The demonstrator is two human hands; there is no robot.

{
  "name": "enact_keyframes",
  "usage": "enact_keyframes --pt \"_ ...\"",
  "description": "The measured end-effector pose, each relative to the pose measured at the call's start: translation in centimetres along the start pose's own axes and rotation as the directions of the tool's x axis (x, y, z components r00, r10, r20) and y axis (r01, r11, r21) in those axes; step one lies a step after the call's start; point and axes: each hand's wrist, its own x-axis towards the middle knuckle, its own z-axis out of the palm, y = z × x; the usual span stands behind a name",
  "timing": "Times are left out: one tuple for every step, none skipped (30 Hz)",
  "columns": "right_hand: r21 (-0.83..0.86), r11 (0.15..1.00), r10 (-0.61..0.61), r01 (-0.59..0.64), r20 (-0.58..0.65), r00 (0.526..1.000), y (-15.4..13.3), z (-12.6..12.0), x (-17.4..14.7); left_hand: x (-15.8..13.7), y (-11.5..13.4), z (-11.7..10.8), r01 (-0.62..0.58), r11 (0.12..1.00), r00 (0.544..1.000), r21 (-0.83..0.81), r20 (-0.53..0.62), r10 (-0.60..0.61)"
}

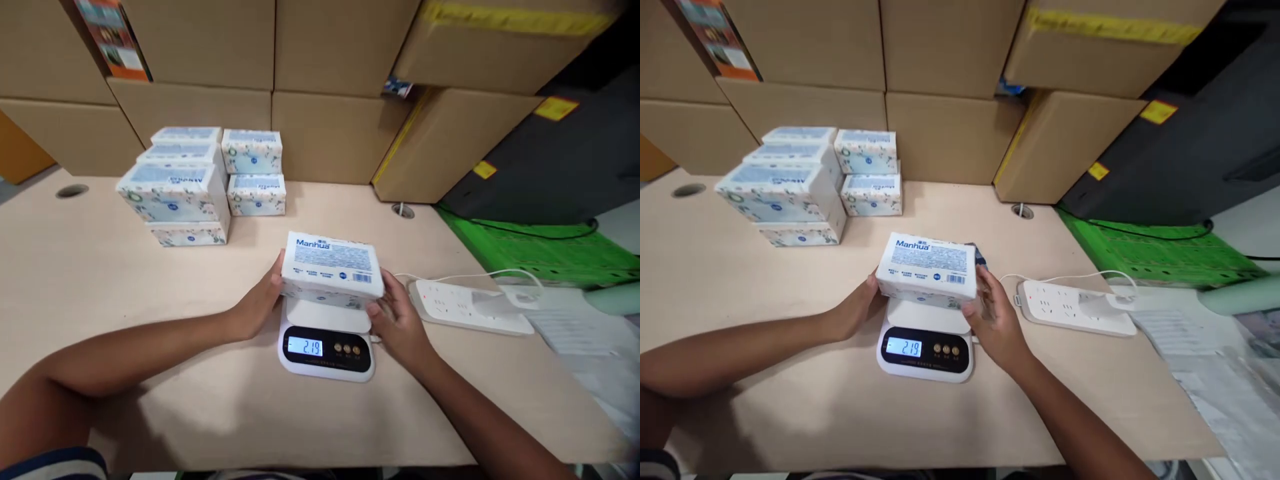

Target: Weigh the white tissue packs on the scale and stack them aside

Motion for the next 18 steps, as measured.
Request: enact_keyframes --pt "-0.026 1.000 0.008 -0.007 0.043 0.999 -0.1 -0.2 -0.2 0.0 0.0 0.0 0.013 0.999 0.999 -0.029 0.029 -0.012" --pt "-0.058 0.998 0.011 -0.007 0.073 0.997 -0.2 -0.4 -0.5 0.0 0.1 0.0 0.032 0.998 0.999 -0.049 0.045 -0.030" --pt "-0.091 0.996 0.013 -0.005 0.088 0.996 -0.3 -0.5 -0.7 0.0 0.2 0.0 0.054 0.996 0.997 -0.067 0.052 -0.051" --pt "-0.120 0.993 0.016 -0.005 0.090 0.996 -0.3 -0.6 -0.9 0.0 0.4 -0.1 0.076 0.993 0.996 -0.086 0.054 -0.072" --pt "-0.144 0.990 0.020 -0.007 0.084 0.996 -0.3 -0.8 -1.0 -0.1 0.5 -0.1 0.095 0.990 0.994 -0.105 0.057 -0.090" --pt "-0.160 0.987 0.026 -0.014 0.075 0.997 -0.2 -0.9 -1.1 -0.1 0.8 -0.1 0.109 0.986 0.993 -0.123 0.063 -0.101" --pt "-0.172 0.985 0.032 -0.020 0.069 0.997 -0.2 -0.9 -1.1 -0.1 1.0 0.0 0.116 0.983 0.991 -0.141 0.077 -0.106" --pt "-0.178 0.984 0.032 -0.020 0.066 0.997 -0.1 -1.0 -1.1 -0.2 1.1 0.0 0.118 0.981 0.990 -0.156 0.099 -0.103" --pt "-0.180 0.984 0.022 -0.010 0.063 0.998 -0.1 -1.1 -1.0 -0.3 1.3 0.1 0.115 0.979 0.988 -0.170 0.124 -0.095" --pt "-0.179 0.984 0.002 0.009 0.060 0.998 0.0 -1.2 -0.9 -0.3 1.4 0.2 0.108 0.977 0.986 -0.185 0.144 -0.082" --pt "-0.179 0.983 -0.024 0.033 0.056 0.998 0.0 -1.2 -0.8 -0.4 1.4 0.2 0.101 0.975 0.985 -0.200 0.155 -0.070" --pt "-0.181 0.982 -0.053 0.061 0.049 0.997 0.0 -1.3 -0.6 -0.4 1.4 0.3 0.096 0.972 0.985 -0.215 0.158 -0.063" --pt "-0.187 0.978 -0.085 0.091 0.041 0.996 0.1 -1.4 -0.5 -0.5 1.4 0.2 0.096 0.969 0.986 -0.229 0.156 -0.060" --pt "-0.200 0.973 -0.112 0.117 0.036 0.993 0.1 -1.5 -0.4 -0.5 1.4 0.2 0.097 0.965 0.986 -0.243 0.152 -0.061" --pt "-0.216 0.967 -0.133 0.137 0.031 0.991 0.1 -1.6 -0.3 -0.5 1.3 0.2 0.101 0.962 0.987 -0.255 0.147 -0.065" --pt "-0.233 0.960 -0.152 0.155 0.028 0.988 0.1 -1.6 -0.2 -0.5 1.3 0.1 0.105 0.958 0.987 -0.265 0.144 -0.068" --pt "-0.247 0.954 -0.169 0.169 0.023 0.985 0.2 -1.7 -0.1 -0.5 1.3 0.1 0.107 0.957 0.987 -0.271 0.142 -0.070" --pt "-0.257 0.949 -0.181 0.180 0.019 0.983 0.2 -1.7 -0.1 -0.4 1.3 0.0 0.107 0.956 0.988 -0.272 0.141 -0.070"
